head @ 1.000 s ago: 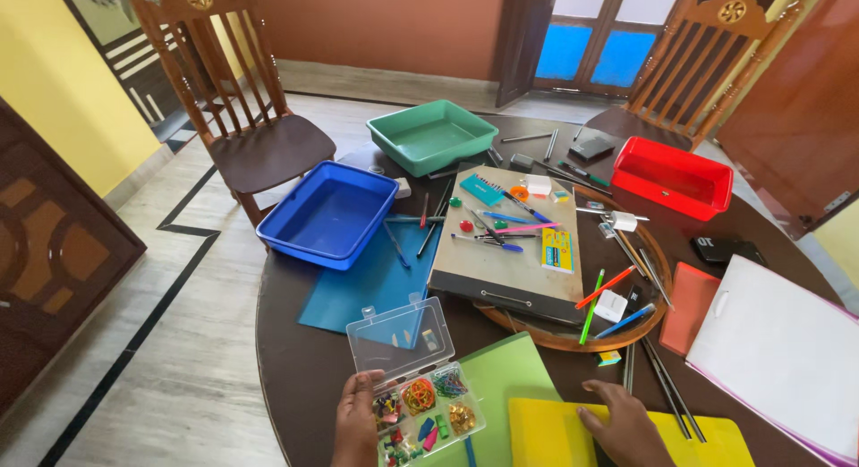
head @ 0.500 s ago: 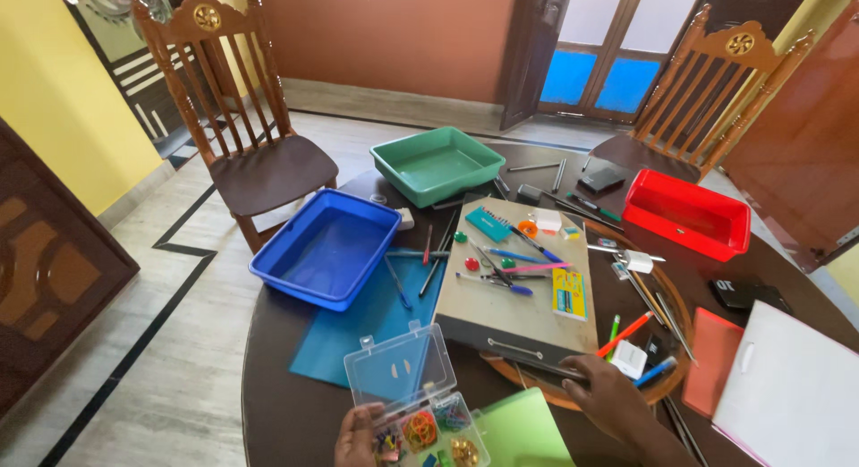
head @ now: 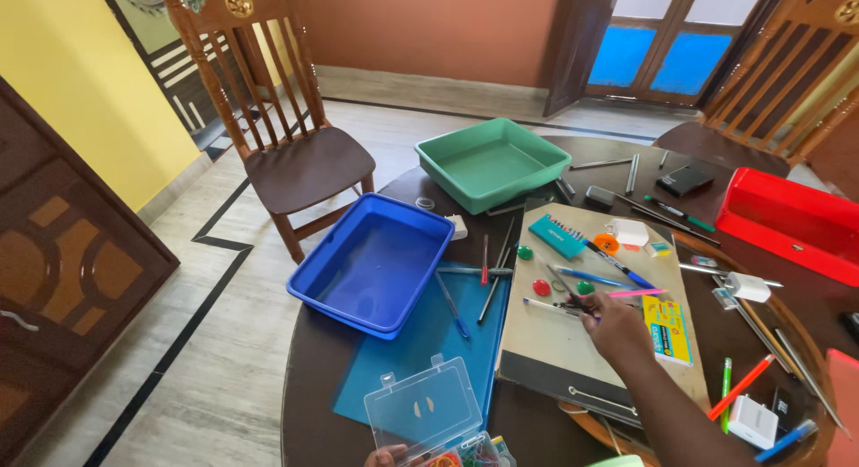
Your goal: The person organizes small stationery items on a round table. They sort colorful rubber bands and paper clips into a clear compartmentalized box, then place pens and other items into blue and green trays. The person closes the compartment box and arranges the trays on the table.
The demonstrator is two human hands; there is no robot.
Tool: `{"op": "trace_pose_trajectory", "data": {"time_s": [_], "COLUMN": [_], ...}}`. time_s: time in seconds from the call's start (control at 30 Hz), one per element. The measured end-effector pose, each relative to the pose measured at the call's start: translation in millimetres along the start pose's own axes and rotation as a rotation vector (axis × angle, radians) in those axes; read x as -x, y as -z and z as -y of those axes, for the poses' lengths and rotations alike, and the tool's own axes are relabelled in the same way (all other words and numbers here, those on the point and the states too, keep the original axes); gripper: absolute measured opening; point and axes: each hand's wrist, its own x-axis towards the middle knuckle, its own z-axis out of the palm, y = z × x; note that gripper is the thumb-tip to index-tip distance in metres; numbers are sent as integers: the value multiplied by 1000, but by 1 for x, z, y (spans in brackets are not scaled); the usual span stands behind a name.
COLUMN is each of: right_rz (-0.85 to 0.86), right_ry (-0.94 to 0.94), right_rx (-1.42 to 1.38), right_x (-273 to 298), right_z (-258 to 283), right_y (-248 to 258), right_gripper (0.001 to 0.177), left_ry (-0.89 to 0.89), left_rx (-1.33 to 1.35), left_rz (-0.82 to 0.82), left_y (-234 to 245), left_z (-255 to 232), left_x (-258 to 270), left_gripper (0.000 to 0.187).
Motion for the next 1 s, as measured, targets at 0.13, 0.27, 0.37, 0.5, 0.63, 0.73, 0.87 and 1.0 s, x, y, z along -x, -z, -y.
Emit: {"op": "trace_pose_trajectory", "data": {"time_s": [0.13,0.27,0.37,0.5,0.63,0.73,0.87,1.0], "right_rz": [-102,-289,-320,-116,-43,-74,-51,-84], "right_ry": [-35,-261,-359,-501,-361,-243,-207,-82], "right_rx": [-41,-116,-20,-5,53,77,79,81], "right_x": [10,56,103,143,159,169,190,210], "right_z": [-18,-45,-62,-78,-85,-79,-66,-47], "right_y": [-5,12,22,35,53,63,64,56], "right_gripper": [28,30,31,39,43,44,39,35], "left_ry": [-61,-37,-102,-225,-124,-38,-125,-37], "left_rx": [20,1,-6,76,75,164,101,225], "left_rz": [-5,35,-138,-123,-185,-246,-272,-268], "left_y": [6,1,-19,-27,-22,-12,1,6], "left_z": [1,-39,-68,-112,-148,-175,-225,-269], "left_x": [6,17,43,69,103,141,183,200], "left_gripper": [81,72,64,59,50,42,38,38]}}
